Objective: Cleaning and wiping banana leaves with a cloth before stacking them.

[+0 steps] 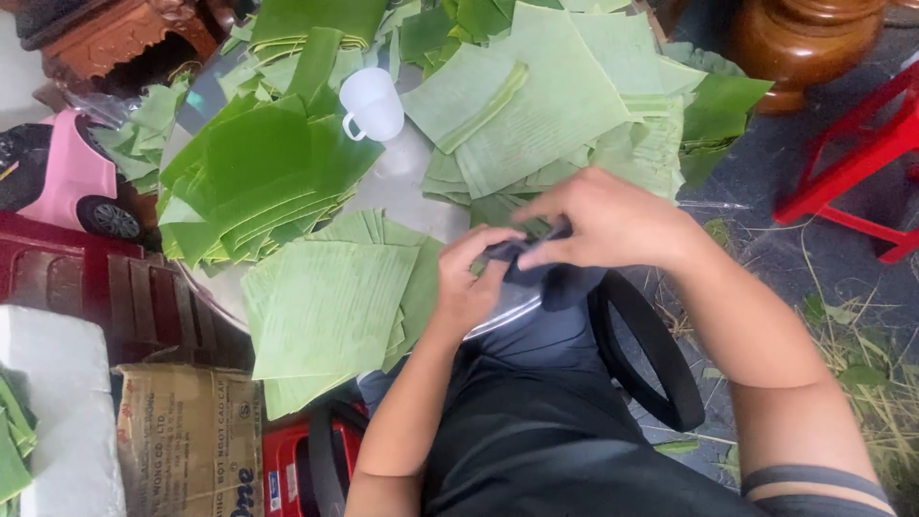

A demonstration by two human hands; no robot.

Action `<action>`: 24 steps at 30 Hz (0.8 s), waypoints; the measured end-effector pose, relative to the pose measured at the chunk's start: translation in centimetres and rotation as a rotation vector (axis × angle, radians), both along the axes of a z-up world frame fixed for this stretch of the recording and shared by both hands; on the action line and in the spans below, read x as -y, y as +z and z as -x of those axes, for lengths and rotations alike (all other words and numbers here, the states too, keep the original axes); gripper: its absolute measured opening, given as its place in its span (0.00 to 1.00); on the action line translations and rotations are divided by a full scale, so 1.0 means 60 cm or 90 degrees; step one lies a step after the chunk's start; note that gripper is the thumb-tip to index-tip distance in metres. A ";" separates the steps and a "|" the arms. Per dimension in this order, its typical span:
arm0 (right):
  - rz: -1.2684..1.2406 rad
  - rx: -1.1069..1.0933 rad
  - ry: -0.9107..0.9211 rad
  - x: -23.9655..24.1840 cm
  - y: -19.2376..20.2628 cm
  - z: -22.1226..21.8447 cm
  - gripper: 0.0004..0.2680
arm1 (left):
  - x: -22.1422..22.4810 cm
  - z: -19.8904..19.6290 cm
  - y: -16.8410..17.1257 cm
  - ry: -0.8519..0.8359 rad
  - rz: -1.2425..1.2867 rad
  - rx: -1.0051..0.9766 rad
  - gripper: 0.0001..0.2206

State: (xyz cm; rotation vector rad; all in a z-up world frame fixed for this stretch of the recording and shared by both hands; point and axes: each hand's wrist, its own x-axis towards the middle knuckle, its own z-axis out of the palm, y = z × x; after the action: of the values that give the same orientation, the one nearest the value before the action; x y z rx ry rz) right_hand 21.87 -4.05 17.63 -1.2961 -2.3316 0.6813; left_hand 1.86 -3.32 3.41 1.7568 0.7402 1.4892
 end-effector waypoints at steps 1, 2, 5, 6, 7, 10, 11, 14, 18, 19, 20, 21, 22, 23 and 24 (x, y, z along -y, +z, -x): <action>-0.024 -0.060 0.061 -0.002 -0.005 0.003 0.13 | -0.001 0.009 0.000 0.035 -0.014 -0.028 0.08; -0.048 -0.117 0.122 -0.003 -0.009 0.005 0.11 | 0.000 0.016 -0.002 0.069 -0.027 -0.053 0.09; -0.143 -0.296 0.111 -0.011 -0.022 -0.004 0.11 | 0.011 0.027 -0.015 -0.114 0.167 0.010 0.38; -0.144 -0.296 0.113 -0.012 -0.012 -0.007 0.11 | 0.023 0.032 0.001 -0.111 0.166 0.010 0.38; -0.128 -0.349 0.102 -0.014 -0.002 -0.010 0.11 | 0.036 0.037 0.016 -0.065 0.201 -0.103 0.34; -0.082 -0.455 0.089 -0.022 -0.006 -0.020 0.11 | 0.062 0.087 -0.037 -0.010 0.264 -0.176 0.15; -0.054 -0.506 0.089 -0.027 -0.013 -0.023 0.11 | 0.066 0.111 -0.071 -0.001 0.290 -0.136 0.04; -0.010 -0.577 0.068 -0.026 -0.038 -0.028 0.08 | 0.076 0.175 -0.098 0.130 0.181 -0.107 0.06; -0.019 -0.591 0.044 -0.010 -0.079 -0.052 0.09 | 0.107 0.232 0.006 0.218 0.123 -0.103 0.05; -0.013 -0.580 0.014 -0.005 -0.089 -0.059 0.08 | 0.110 0.250 0.026 0.178 0.075 -0.143 0.05; -0.007 -0.569 -0.018 0.003 -0.101 -0.067 0.07 | 0.116 0.270 0.045 0.137 0.029 -0.185 0.05; -0.003 -0.567 -0.013 -0.001 -0.103 -0.062 0.07 | 0.119 0.275 0.061 0.143 0.031 -0.183 0.05; -0.017 -0.570 -0.017 -0.005 -0.105 -0.058 0.06 | 0.120 0.281 0.078 0.181 0.034 -0.182 0.04; -0.030 -0.572 -0.021 -0.009 -0.107 -0.055 0.06 | 0.121 0.287 0.096 0.220 0.037 -0.181 0.04; -0.027 -0.571 -0.017 -0.026 -0.108 -0.046 0.06 | 0.115 0.292 0.112 0.225 0.039 -0.180 0.04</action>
State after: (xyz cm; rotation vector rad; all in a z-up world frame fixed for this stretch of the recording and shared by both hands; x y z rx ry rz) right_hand 24.63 -2.47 11.15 -0.7527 -1.5738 0.9463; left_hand -15.64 -10.20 10.10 1.8812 1.2831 1.4321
